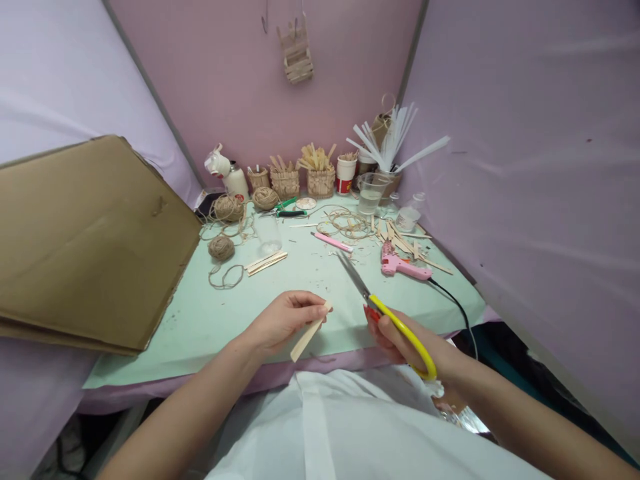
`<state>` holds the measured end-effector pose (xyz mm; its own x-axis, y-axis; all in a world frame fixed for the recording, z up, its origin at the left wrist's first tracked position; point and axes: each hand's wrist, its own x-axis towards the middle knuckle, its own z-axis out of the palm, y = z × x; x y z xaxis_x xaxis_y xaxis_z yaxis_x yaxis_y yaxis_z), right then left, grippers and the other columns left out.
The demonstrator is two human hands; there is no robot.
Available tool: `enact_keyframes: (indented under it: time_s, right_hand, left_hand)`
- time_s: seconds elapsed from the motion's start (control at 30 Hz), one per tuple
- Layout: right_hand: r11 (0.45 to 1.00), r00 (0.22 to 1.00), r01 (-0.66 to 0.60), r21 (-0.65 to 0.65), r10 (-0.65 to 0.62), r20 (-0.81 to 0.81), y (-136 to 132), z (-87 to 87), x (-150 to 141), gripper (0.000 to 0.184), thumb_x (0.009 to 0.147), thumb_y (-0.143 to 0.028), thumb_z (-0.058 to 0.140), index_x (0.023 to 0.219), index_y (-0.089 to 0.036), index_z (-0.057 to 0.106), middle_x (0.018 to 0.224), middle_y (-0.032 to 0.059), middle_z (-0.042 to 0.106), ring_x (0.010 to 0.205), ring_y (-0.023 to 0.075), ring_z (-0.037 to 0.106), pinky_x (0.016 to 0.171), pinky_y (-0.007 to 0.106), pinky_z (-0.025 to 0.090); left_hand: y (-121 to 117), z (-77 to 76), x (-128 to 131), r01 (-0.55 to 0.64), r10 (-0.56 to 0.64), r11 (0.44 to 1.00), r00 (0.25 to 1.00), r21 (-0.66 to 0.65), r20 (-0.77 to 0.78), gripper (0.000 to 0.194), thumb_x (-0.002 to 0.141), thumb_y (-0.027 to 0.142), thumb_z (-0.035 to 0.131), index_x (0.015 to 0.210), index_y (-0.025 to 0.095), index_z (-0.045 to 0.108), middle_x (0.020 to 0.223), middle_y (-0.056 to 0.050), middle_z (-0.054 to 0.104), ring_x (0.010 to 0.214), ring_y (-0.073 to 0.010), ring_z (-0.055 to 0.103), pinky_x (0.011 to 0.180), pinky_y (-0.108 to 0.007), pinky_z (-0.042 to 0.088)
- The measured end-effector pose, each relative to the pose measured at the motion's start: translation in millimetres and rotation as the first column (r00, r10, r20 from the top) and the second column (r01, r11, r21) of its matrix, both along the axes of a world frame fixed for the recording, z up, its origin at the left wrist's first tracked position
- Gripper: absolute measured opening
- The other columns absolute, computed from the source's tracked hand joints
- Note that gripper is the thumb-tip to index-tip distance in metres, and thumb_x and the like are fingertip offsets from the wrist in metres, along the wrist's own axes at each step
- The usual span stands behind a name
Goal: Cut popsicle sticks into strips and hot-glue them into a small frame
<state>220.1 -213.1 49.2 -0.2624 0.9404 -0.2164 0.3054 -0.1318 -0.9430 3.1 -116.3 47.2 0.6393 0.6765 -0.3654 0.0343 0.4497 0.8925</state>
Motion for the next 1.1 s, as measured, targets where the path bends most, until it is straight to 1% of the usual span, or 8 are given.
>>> enact_keyframes:
  time_s: [0.17,0.33,0.43,0.53,0.63,0.77,0.97,1.1]
  right_hand:
    - [0.951,0.967,0.212,0.225,-0.171,-0.19,46,6.2,-17,0.027,0.074,-0.032,0.062,0.072,-0.021,0.038,0.08,-0.0014,0.052,0.052,0.006,0.035,0.046,0.021,0.031]
    - [0.941,0.917,0.107,0.321,0.031,-0.397,78,18.5,-40,0.036,0.07,-0.03,0.068,0.072,-0.022,0.033,0.079,0.0004,0.061,0.052,0.0077,0.043,0.047,0.023,0.033]
    - [0.93,0.887,0.102,0.354,0.076,-0.454,83,24.7,-50,0.04,0.069,-0.029,0.07,0.072,-0.023,0.031,0.075,-0.0002,0.063,0.057,0.0106,0.052,0.052,0.025,0.038]
    - [0.924,0.911,0.144,0.354,0.017,-0.413,87,29.7,-54,0.04,0.067,-0.029,0.072,0.072,-0.022,0.033,0.07,-0.0014,0.062,0.057,0.0113,0.054,0.054,0.026,0.041]
    - [0.894,0.945,0.237,0.38,-0.121,-0.303,97,29.8,-53,0.035,0.066,-0.027,0.071,0.075,-0.022,0.037,0.069,-0.0023,0.061,0.055,0.0108,0.051,0.053,0.025,0.04]
    - [0.827,0.938,0.34,0.447,-0.265,-0.223,114,21.4,-53,0.025,0.068,-0.025,0.066,0.075,-0.02,0.042,0.07,-0.0023,0.06,0.06,0.0116,0.053,0.058,0.026,0.041]
    - [0.879,0.923,0.296,0.373,-0.163,-0.348,125,8.7,-64,0.028,0.065,-0.03,0.068,0.07,-0.02,0.042,0.065,-0.0042,0.056,0.048,0.0068,0.041,0.046,0.021,0.032]
    - [0.911,0.84,0.327,0.252,-0.158,-0.519,135,-5.2,-66,0.029,0.071,-0.041,0.063,0.074,-0.021,0.041,0.067,-0.0046,0.055,0.039,0.0027,0.027,0.037,0.019,0.02]
  left_hand:
    - [9,1.5,7,0.073,-0.056,0.996,0.967,-0.057,0.249,0.02,0.066,0.028,0.076,0.071,0.012,0.067,0.061,0.0,0.056,0.057,-0.0075,0.049,0.059,-0.021,0.035]
    - [12,-1.1,9,0.169,-0.08,0.968,0.91,-0.187,0.407,0.02,0.067,0.025,0.076,0.069,0.011,0.062,0.058,0.003,0.047,0.051,-0.0045,0.041,0.059,-0.022,0.037]
    - [13,-4.8,8,0.177,-0.057,0.959,0.887,-0.223,0.458,0.017,0.068,0.023,0.075,0.071,0.012,0.062,0.056,0.005,0.043,0.048,-0.0031,0.038,0.057,-0.021,0.037]
    - [19,-4.0,4,0.146,-0.072,0.977,0.908,-0.152,0.412,0.021,0.07,0.031,0.073,0.076,0.012,0.064,0.065,0.0,0.054,0.057,-0.0065,0.049,0.061,-0.022,0.041]
    - [31,1.8,-3,0.018,-0.025,1.0,0.956,0.024,0.293,0.035,0.073,0.044,0.068,0.091,0.014,0.067,0.088,-0.008,0.064,0.083,-0.0158,0.059,0.076,-0.029,0.045]
    - [46,6.7,-13,-0.069,0.039,0.977,0.988,0.203,0.146,0.031,0.071,0.039,0.071,0.089,0.014,0.069,0.087,-0.008,0.067,0.082,-0.0155,0.06,0.079,-0.029,0.045]
    - [56,-2.6,-21,0.037,-0.041,0.999,0.987,0.024,0.153,0.029,0.064,0.029,0.078,0.087,0.013,0.068,0.08,-0.005,0.065,0.072,-0.012,0.061,0.076,-0.029,0.049]
    - [60,-12.5,-26,0.051,-0.034,0.996,0.974,-0.071,0.223,0.03,0.062,0.027,0.079,0.086,0.013,0.067,0.074,-0.003,0.062,0.065,-0.0091,0.059,0.07,-0.026,0.05]
